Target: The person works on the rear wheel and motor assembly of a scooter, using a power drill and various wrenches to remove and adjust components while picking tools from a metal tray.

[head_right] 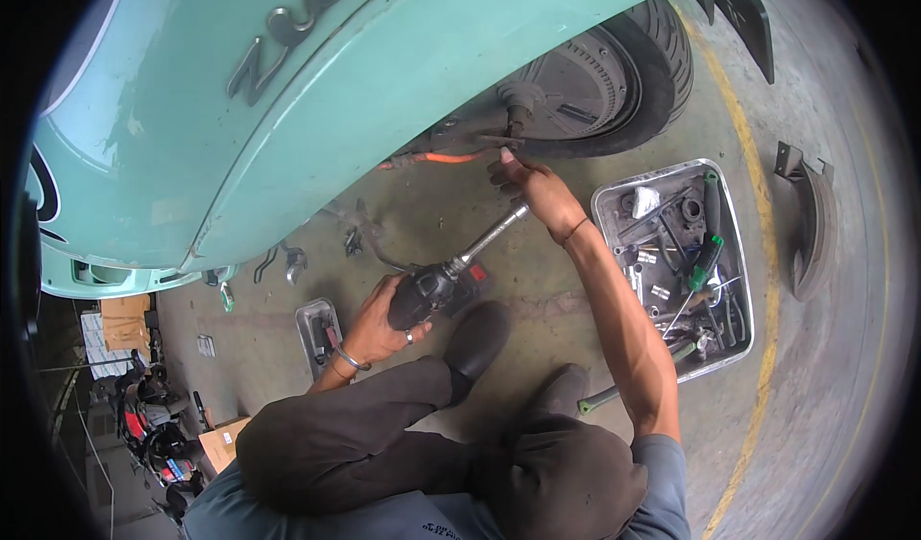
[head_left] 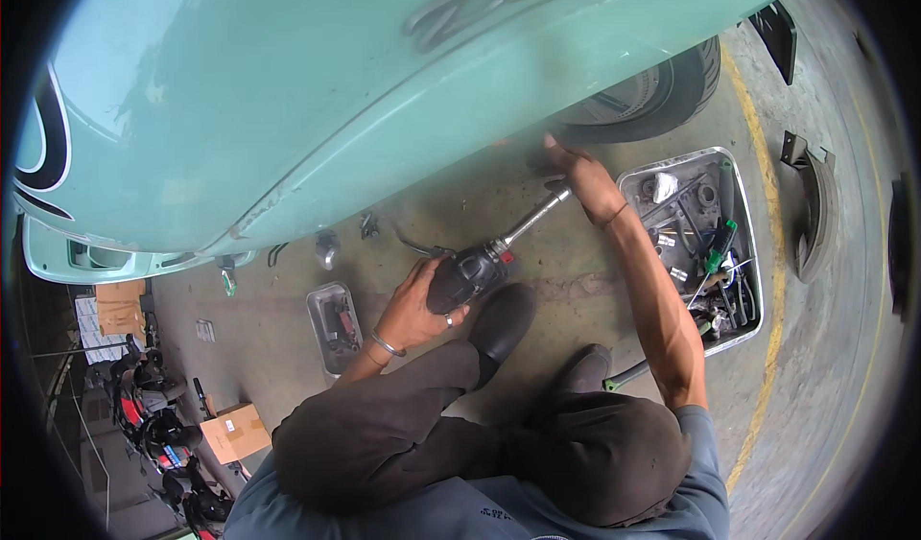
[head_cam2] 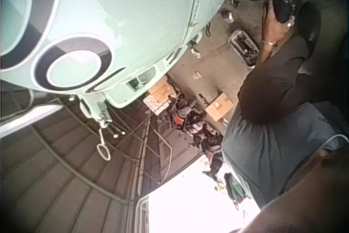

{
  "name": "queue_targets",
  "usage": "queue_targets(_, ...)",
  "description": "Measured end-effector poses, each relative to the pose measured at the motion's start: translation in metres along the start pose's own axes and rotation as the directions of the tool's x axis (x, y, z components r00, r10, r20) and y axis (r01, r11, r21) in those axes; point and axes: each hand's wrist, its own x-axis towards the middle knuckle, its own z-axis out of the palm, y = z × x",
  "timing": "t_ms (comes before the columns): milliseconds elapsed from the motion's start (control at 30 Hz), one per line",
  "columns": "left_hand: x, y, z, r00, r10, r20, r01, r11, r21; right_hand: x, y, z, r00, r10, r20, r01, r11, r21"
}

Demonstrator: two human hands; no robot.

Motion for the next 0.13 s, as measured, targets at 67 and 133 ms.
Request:
queue_targets(67, 0.009, 0.003, -0.003, 0.999, 0.028, 0.024, -0.028, 1.000, -0.004, 0.005, 0.010, -0.015, 0.999, -0.004, -0.052, 0.004, 1.000, -0.007)
queue_targets(133, 0.010, 0.001, -0.008, 0.998, -0.005, 0.059, 0.008, 0.999, -0.042, -0.011, 0.004, -0.022, 0.991, -0.071, -0.109, 0.068, 0.997, -0.034)
